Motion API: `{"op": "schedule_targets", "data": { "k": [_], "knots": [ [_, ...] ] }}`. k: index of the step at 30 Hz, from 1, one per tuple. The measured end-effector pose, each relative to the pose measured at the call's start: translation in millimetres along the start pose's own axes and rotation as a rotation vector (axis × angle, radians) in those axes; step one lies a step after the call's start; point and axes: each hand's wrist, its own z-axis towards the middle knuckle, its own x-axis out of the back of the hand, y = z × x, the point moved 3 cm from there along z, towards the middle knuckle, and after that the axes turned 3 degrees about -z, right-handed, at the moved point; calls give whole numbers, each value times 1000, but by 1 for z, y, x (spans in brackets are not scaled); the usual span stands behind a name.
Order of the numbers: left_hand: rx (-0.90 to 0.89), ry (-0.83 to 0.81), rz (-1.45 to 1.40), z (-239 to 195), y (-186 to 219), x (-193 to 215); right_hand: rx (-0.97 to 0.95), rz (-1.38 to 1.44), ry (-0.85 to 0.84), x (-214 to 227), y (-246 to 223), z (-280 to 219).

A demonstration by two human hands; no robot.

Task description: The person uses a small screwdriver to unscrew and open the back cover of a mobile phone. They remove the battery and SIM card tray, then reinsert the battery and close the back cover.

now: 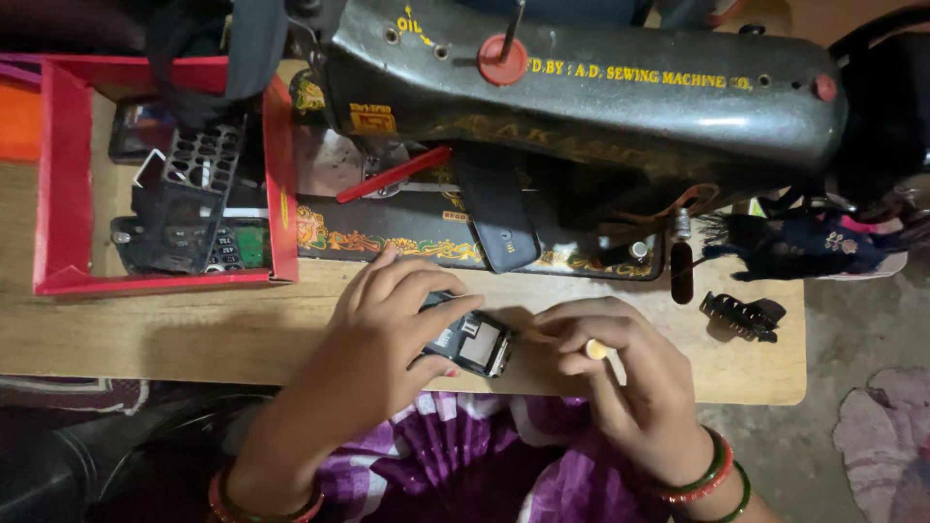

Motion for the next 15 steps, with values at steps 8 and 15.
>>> {"op": "schedule_targets", "data": {
  "k": [8, 15],
  "knots": [
    [-23, 107, -220, 10, 38, -17, 109, -162, -58, -2, -15, 19],
    [15, 131, -325, 18, 17, -49, 6, -171, -8, 3, -13, 19]
  ]
}}
